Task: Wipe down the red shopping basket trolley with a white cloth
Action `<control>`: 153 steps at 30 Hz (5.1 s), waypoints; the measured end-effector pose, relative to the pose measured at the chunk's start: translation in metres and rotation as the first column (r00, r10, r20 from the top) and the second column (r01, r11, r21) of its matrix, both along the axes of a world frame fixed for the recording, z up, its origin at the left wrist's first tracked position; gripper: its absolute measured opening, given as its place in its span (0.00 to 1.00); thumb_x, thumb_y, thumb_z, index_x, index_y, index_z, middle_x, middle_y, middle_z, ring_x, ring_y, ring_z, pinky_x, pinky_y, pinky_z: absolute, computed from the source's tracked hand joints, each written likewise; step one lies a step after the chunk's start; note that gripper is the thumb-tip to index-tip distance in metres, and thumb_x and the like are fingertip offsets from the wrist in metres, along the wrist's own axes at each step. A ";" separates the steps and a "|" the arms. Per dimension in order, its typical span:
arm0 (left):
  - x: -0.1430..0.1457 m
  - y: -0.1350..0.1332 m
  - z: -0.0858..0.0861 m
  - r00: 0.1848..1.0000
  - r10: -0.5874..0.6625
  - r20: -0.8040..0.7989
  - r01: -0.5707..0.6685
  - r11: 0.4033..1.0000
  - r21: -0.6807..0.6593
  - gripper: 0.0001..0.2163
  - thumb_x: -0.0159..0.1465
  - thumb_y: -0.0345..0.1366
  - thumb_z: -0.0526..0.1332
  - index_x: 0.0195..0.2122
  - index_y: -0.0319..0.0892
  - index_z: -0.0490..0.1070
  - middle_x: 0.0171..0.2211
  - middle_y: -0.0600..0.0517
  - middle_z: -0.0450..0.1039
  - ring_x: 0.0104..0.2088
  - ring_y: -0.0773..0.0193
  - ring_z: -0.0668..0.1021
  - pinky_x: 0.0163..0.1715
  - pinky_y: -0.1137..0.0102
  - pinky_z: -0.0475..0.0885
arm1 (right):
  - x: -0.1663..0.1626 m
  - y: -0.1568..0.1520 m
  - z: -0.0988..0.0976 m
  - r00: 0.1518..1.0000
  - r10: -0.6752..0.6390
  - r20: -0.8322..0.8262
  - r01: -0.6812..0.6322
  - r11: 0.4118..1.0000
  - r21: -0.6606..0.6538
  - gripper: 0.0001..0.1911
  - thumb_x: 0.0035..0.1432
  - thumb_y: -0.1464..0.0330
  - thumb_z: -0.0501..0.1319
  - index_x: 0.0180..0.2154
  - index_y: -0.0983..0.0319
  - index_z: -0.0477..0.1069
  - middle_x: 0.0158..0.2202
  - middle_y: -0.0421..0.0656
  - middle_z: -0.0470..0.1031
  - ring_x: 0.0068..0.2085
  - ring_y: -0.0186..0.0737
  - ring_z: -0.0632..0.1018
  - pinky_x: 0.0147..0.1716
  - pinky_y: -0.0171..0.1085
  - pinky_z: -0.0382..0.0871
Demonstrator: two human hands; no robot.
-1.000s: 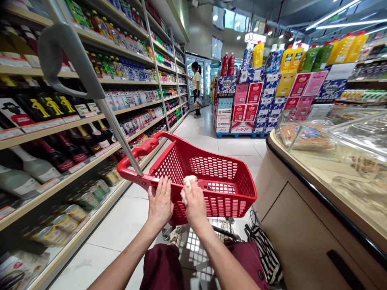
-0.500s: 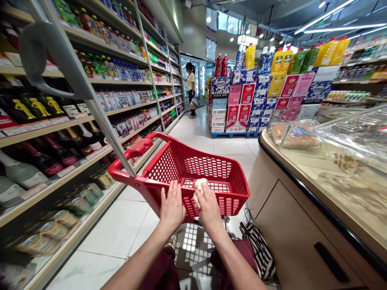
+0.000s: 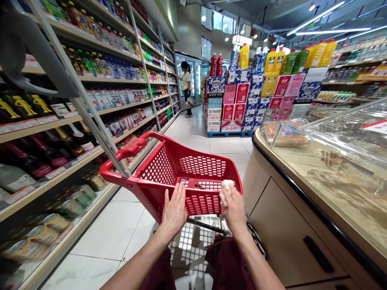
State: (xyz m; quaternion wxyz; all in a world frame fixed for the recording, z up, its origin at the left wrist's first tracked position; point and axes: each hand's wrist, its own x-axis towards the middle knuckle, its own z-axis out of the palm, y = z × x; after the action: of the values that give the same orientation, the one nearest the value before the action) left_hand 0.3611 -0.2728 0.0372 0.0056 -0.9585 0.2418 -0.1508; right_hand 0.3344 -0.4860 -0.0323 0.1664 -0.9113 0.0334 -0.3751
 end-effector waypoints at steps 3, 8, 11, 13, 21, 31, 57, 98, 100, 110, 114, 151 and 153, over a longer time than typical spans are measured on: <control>-0.001 -0.006 -0.002 1.000 -0.003 -0.007 0.003 1.000 0.004 0.29 0.54 0.30 0.49 0.59 0.30 0.49 0.62 0.43 0.45 0.62 0.56 0.45 0.59 0.52 0.42 | -0.004 -0.011 -0.003 0.988 -0.152 -0.022 0.153 0.986 0.065 0.29 0.44 0.81 0.46 0.49 0.63 0.66 0.56 0.49 0.59 0.56 0.49 0.61 0.50 0.52 0.59; -0.005 -0.019 -0.006 0.999 -0.039 -0.020 0.039 0.999 0.004 0.27 0.57 0.29 0.46 0.59 0.32 0.49 0.62 0.44 0.45 0.62 0.58 0.47 0.59 0.54 0.44 | 0.005 0.027 0.004 0.985 0.166 0.045 -0.167 0.986 0.018 0.31 0.45 0.81 0.46 0.51 0.59 0.64 0.57 0.46 0.58 0.58 0.44 0.60 0.53 0.49 0.58; -0.005 -0.019 -0.009 0.997 -0.065 -0.038 0.065 0.998 0.002 0.27 0.57 0.29 0.45 0.60 0.35 0.48 0.62 0.46 0.44 0.62 0.59 0.47 0.58 0.53 0.43 | 0.004 0.017 0.003 0.992 0.120 0.035 -0.121 0.992 0.031 0.31 0.44 0.81 0.47 0.51 0.57 0.64 0.56 0.45 0.60 0.57 0.45 0.60 0.51 0.50 0.59; -0.006 -0.019 -0.009 0.995 -0.086 -0.057 0.086 0.996 -0.002 0.27 0.57 0.29 0.46 0.60 0.34 0.48 0.62 0.46 0.44 0.62 0.60 0.47 0.58 0.52 0.43 | 0.001 0.003 0.000 0.999 -0.040 0.027 0.038 0.996 0.078 0.31 0.44 0.80 0.47 0.50 0.57 0.64 0.56 0.46 0.61 0.57 0.47 0.60 0.51 0.52 0.58; 0.014 0.025 0.026 0.996 0.066 0.060 -0.065 0.998 -0.021 0.27 0.54 0.30 0.50 0.57 0.33 0.55 0.59 0.42 0.53 0.60 0.54 0.54 0.58 0.49 0.40 | 0.010 0.047 0.007 0.988 0.151 0.029 -0.152 0.988 0.017 0.30 0.46 0.82 0.45 0.50 0.61 0.64 0.58 0.47 0.56 0.59 0.43 0.58 0.54 0.50 0.56; 0.010 0.061 0.044 0.985 0.134 0.106 -0.130 0.991 -0.040 0.21 0.54 0.31 0.52 0.50 0.35 0.63 0.50 0.41 0.66 0.53 0.54 0.64 0.57 0.51 0.45 | 0.037 0.055 0.002 0.983 0.182 0.033 -0.184 0.980 0.082 0.27 0.48 0.81 0.45 0.49 0.62 0.66 0.57 0.49 0.59 0.59 0.45 0.58 0.55 0.52 0.54; -0.033 0.135 0.090 0.887 0.335 0.318 -0.210 0.906 -0.368 0.14 0.58 0.37 0.52 0.45 0.43 0.68 0.46 0.47 0.71 0.51 0.53 0.68 0.56 0.51 0.44 | 0.068 0.168 0.072 0.779 0.621 0.090 -0.625 0.755 0.201 0.32 0.41 0.82 0.46 0.49 0.59 0.67 0.55 0.44 0.63 0.55 0.40 0.65 0.52 0.43 0.63; -0.006 0.030 0.108 0.979 -0.113 0.169 0.177 0.880 -0.440 0.12 0.61 0.34 0.50 0.30 0.44 0.74 0.39 0.53 0.76 0.43 0.63 0.74 0.57 0.56 0.50 | 0.091 0.052 0.194 0.793 0.605 0.076 -0.465 0.680 -0.567 0.24 0.58 0.76 0.48 0.54 0.52 0.58 0.58 0.36 0.58 0.61 0.37 0.53 0.60 0.47 0.44; -0.007 0.032 0.111 0.981 -0.116 0.153 0.172 0.888 -0.427 0.13 0.62 0.35 0.49 0.31 0.45 0.74 0.39 0.54 0.76 0.45 0.63 0.73 0.58 0.54 0.47 | 0.095 0.051 0.212 0.831 0.524 0.185 -0.360 0.761 -0.540 0.22 0.59 0.73 0.49 0.55 0.55 0.58 0.59 0.38 0.56 0.62 0.40 0.49 0.60 0.51 0.41; 0.021 0.043 0.143 0.995 0.097 0.037 -0.083 0.956 -0.280 0.22 0.56 0.31 0.50 0.53 0.37 0.60 0.62 0.43 0.46 0.61 0.56 0.51 0.57 0.49 0.45 | 0.094 0.051 0.236 0.824 0.525 0.212 -0.355 0.770 -0.530 0.22 0.59 0.74 0.47 0.54 0.54 0.59 0.59 0.37 0.56 0.62 0.39 0.49 0.59 0.53 0.41; 0.026 0.038 0.132 0.996 0.084 -0.034 -0.089 0.976 -0.197 0.27 0.56 0.32 0.48 0.57 0.32 0.52 0.62 0.42 0.42 0.62 0.56 0.48 0.58 0.53 0.45 | 0.095 0.051 0.223 0.799 0.565 0.205 -0.395 0.751 -0.529 0.21 0.59 0.73 0.49 0.53 0.54 0.60 0.58 0.39 0.58 0.61 0.39 0.51 0.59 0.50 0.45; 0.024 0.037 0.124 0.988 -0.041 0.149 0.058 0.992 -0.111 0.30 0.56 0.30 0.48 0.60 0.32 0.42 0.63 0.42 0.38 0.62 0.59 0.44 0.59 0.53 0.43 | 0.092 0.056 0.215 0.803 0.572 0.166 -0.300 0.630 -0.716 0.29 0.56 0.79 0.47 0.59 0.60 0.49 0.61 0.43 0.51 0.62 0.40 0.44 0.60 0.48 0.45; 0.022 0.036 0.125 0.989 -0.031 0.146 0.048 0.992 -0.116 0.30 0.56 0.30 0.47 0.60 0.32 0.43 0.63 0.42 0.38 0.62 0.59 0.44 0.59 0.53 0.43 | 0.095 0.054 0.222 0.816 0.522 0.249 -0.251 0.708 -0.660 0.29 0.57 0.78 0.47 0.59 0.58 0.49 0.61 0.42 0.49 0.62 0.41 0.43 0.60 0.50 0.44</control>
State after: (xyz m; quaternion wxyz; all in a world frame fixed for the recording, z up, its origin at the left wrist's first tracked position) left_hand 0.3836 -0.2368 0.1621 -0.0371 -0.9387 0.2503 -0.2340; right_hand 0.4296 -0.4320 0.1896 -0.0507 -0.7986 -0.3202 -0.5071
